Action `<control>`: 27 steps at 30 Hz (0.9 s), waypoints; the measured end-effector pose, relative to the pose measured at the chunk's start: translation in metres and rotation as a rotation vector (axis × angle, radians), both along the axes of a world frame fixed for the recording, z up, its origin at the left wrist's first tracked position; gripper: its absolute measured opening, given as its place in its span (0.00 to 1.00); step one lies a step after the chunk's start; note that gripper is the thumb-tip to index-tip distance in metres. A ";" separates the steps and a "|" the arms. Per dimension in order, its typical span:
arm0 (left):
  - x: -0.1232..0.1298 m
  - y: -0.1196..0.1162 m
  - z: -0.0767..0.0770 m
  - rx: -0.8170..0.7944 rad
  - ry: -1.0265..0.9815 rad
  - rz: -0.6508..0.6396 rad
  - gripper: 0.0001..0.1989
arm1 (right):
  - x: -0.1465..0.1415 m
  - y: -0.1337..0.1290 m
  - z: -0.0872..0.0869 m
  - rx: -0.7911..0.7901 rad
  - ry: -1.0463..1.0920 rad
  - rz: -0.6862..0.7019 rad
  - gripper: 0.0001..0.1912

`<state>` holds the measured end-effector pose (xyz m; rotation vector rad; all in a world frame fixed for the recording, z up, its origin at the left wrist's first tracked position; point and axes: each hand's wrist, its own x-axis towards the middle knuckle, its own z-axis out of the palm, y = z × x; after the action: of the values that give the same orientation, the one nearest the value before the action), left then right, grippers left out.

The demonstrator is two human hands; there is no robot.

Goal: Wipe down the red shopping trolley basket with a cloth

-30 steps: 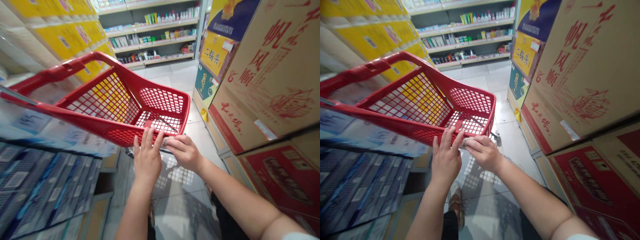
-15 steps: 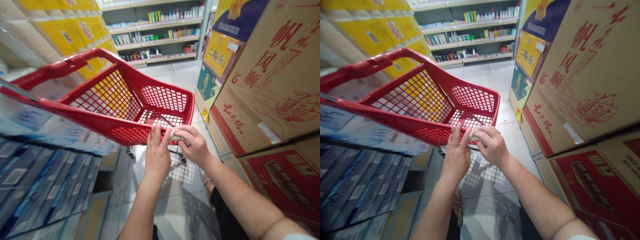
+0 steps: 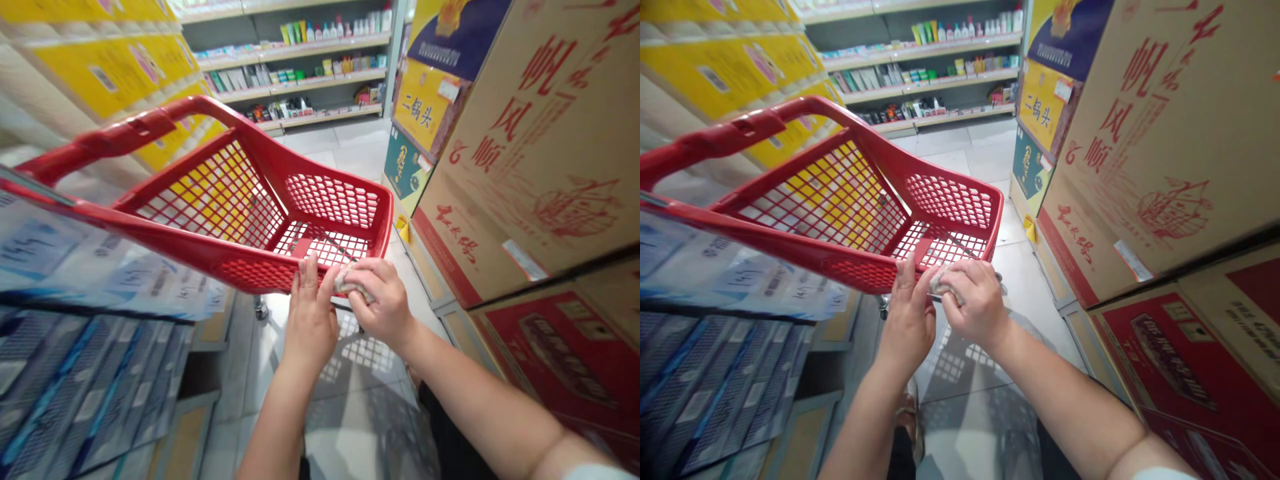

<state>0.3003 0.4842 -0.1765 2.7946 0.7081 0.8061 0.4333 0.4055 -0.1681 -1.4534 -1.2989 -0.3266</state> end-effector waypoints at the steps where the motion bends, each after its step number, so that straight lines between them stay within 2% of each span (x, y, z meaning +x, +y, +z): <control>1: -0.001 0.001 0.000 -0.001 -0.011 -0.006 0.38 | -0.002 0.000 0.000 0.000 -0.004 0.006 0.10; 9: -0.015 0.013 0.008 0.002 -0.017 0.015 0.31 | -0.016 -0.001 -0.005 -0.029 -0.112 0.096 0.15; 15: -0.025 0.026 0.015 0.027 0.000 0.047 0.27 | -0.013 -0.001 -0.024 -0.029 -0.395 0.087 0.16; 19: -0.029 0.031 0.014 0.020 -0.043 0.033 0.24 | -0.011 -0.002 -0.032 -0.029 -0.441 0.098 0.16; 25: -0.034 0.033 0.011 0.023 -0.003 -0.027 0.31 | -0.012 0.007 -0.038 0.037 -0.496 0.149 0.12; 27: -0.034 0.032 0.010 0.022 0.008 -0.028 0.32 | -0.014 0.012 -0.043 0.014 -0.509 0.156 0.12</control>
<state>0.2658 0.5166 -0.1666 2.8222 0.6643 0.8023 0.4196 0.4176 -0.2106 -1.2904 -1.8000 -0.6272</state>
